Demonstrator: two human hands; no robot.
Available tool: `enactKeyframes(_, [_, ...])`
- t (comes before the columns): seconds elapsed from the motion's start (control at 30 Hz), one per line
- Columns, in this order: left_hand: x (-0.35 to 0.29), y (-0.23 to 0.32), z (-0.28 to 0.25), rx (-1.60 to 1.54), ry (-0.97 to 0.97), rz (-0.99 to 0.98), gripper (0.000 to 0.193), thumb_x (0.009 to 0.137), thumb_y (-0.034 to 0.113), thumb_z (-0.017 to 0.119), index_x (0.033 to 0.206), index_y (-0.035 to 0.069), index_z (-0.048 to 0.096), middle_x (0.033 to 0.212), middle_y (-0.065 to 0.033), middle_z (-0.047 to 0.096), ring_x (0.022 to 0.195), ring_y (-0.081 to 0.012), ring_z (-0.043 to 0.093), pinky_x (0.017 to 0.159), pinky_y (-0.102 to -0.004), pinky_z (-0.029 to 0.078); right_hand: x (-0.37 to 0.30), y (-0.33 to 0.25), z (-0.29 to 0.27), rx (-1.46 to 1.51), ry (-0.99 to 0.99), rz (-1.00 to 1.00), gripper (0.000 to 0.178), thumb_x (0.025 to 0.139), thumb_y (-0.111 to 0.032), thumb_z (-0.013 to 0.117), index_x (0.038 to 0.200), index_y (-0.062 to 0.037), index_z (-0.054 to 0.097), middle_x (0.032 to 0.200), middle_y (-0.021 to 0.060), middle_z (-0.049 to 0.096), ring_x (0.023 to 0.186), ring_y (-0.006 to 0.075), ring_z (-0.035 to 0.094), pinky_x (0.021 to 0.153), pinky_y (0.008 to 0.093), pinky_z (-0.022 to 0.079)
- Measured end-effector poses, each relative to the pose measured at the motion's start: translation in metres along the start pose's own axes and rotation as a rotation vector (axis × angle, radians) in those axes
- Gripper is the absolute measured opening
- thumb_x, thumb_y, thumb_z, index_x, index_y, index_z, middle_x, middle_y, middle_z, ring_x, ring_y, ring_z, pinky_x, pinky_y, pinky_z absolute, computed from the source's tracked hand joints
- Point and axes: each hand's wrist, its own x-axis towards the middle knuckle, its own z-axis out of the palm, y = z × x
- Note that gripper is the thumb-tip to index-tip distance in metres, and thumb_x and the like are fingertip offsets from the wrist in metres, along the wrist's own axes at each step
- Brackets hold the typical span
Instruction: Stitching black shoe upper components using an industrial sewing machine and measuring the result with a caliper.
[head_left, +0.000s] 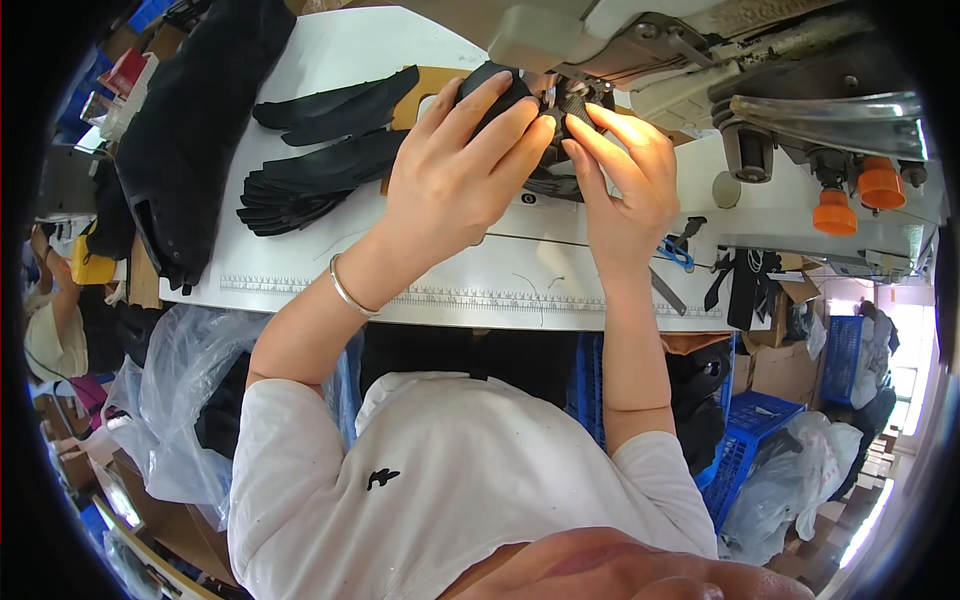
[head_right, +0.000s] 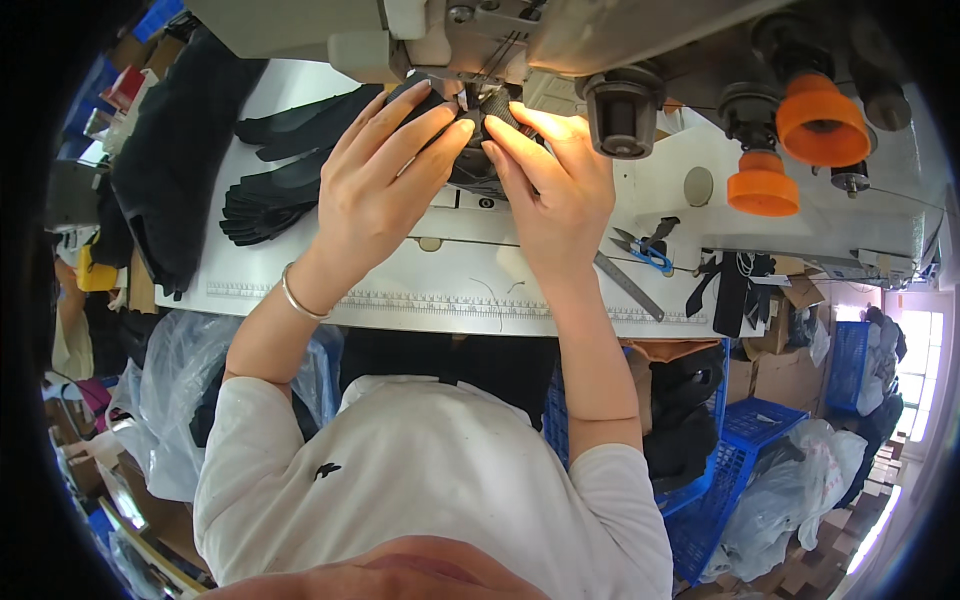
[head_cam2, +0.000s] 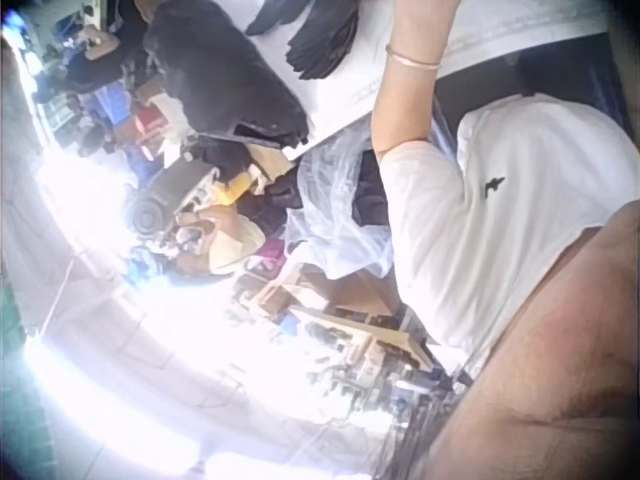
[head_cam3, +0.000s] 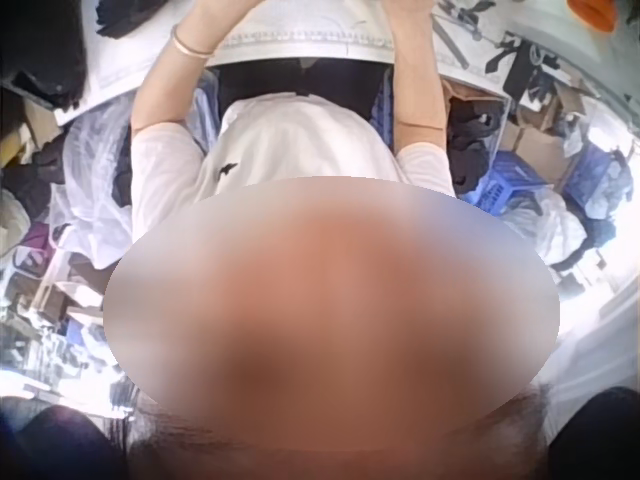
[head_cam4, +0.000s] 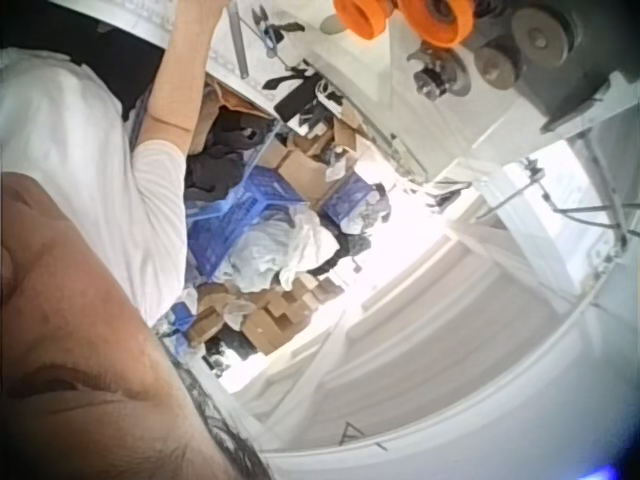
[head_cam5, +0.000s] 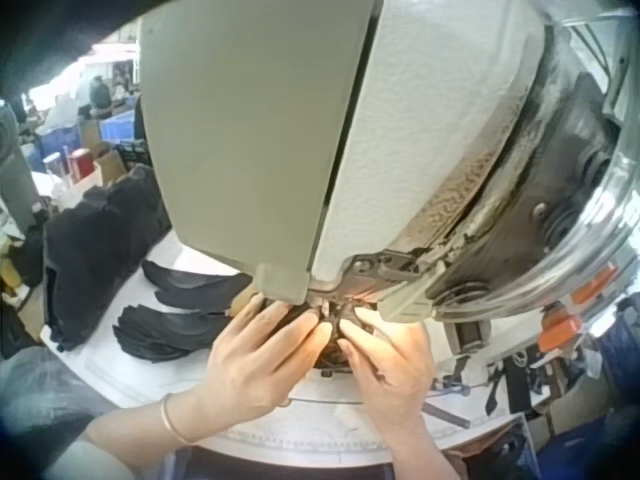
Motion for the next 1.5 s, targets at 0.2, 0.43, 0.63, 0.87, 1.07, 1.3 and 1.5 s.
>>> enactKeyframes(0.2, [0.007, -0.004, -0.008, -0.025, -0.057, -0.008, 0.031, 0.075, 0.005, 0.077, 0.106, 0.006, 0.077, 0.112, -0.0078, 0.072, 0.115, -0.0320, 0.070, 0.098, -0.0457, 0.057, -0.001, 0.001, 0.000, -0.007, 0.011, -0.008, 0.023, 0.080, -0.012, 0.085, 0.102, -0.0121, 0.081, 0.107, 0.0014, 0.074, 0.097, 0.0210, 0.067, 0.084, 0.0326, 0.051])
enactKeyframes(0.43, [-0.001, -0.022, -0.004, -0.149, -0.023, 0.051, 0.026, 0.076, 0.010, 0.072, 0.102, 0.009, 0.075, 0.113, -0.0071, 0.066, 0.116, -0.0319, 0.068, 0.097, -0.0481, 0.057, -0.002, 0.002, -0.001, -0.006, -0.007, -0.004, 0.022, 0.081, -0.012, 0.084, 0.103, -0.0135, 0.081, 0.109, 0.0002, 0.074, 0.099, 0.0207, 0.067, 0.086, 0.0326, 0.051])
enactKeyframes(0.63, [0.004, -0.024, -0.008, -0.214, -0.055, 0.005, 0.022, 0.078, 0.010, 0.078, 0.101, 0.010, 0.075, 0.112, -0.0062, 0.068, 0.115, -0.0300, 0.069, 0.095, -0.0457, 0.058, -0.003, 0.002, 0.002, -0.036, 0.011, -0.023, 0.022, 0.081, -0.012, 0.084, 0.103, -0.0144, 0.080, 0.110, 0.0004, 0.073, 0.099, 0.0208, 0.067, 0.086, 0.0328, 0.052])
enactKeyframes(0.87, [0.009, -0.032, -0.005, -0.273, -0.050, -0.021, 0.018, 0.080, 0.011, 0.080, 0.098, 0.012, 0.075, 0.107, -0.0056, 0.071, 0.109, -0.0270, 0.072, 0.086, -0.0386, 0.060, 0.002, -0.005, -0.002, -0.037, -0.044, 0.039, 0.020, 0.084, -0.010, 0.082, 0.105, -0.0116, 0.082, 0.110, 0.0028, 0.075, 0.104, 0.0224, 0.067, 0.092, 0.0348, 0.053])
enactKeyframes(1.07, [0.009, -0.031, -0.003, -0.402, -0.053, -0.183, 0.011, 0.083, 0.011, 0.077, 0.094, 0.009, 0.078, 0.110, -0.0101, 0.074, 0.101, -0.0272, 0.073, 0.081, -0.0345, 0.060, 0.006, -0.004, 0.000, -0.050, -0.064, 0.063, 0.017, 0.087, -0.011, 0.081, 0.103, -0.0116, 0.082, 0.110, 0.0037, 0.076, 0.103, 0.0230, 0.067, 0.093, 0.0349, 0.053])
enactKeyframes(1.3, [0.010, -0.035, -0.003, -0.520, -0.054, -0.271, 0.012, 0.085, 0.009, 0.077, 0.096, 0.008, 0.081, 0.111, -0.0119, 0.075, 0.100, -0.0281, 0.074, 0.082, -0.0328, 0.061, 0.007, 0.002, 0.003, -0.080, -0.005, -0.040, 0.021, 0.083, -0.013, 0.083, 0.104, -0.0123, 0.079, 0.105, 0.0018, 0.074, 0.093, 0.0216, 0.066, 0.084, 0.0340, 0.052])
enactKeyframes(1.5, [0.009, -0.040, -0.002, -0.537, -0.098, -0.265, 0.019, 0.087, 0.005, 0.079, 0.105, 0.003, 0.081, 0.111, -0.0173, 0.076, 0.098, -0.0268, 0.076, 0.083, -0.0314, 0.061, 0.005, 0.002, 0.007, -0.084, 0.018, -0.045, 0.021, 0.083, -0.012, 0.083, 0.103, -0.0118, 0.079, 0.105, 0.0014, 0.073, 0.092, 0.0207, 0.065, 0.082, 0.0328, 0.051])
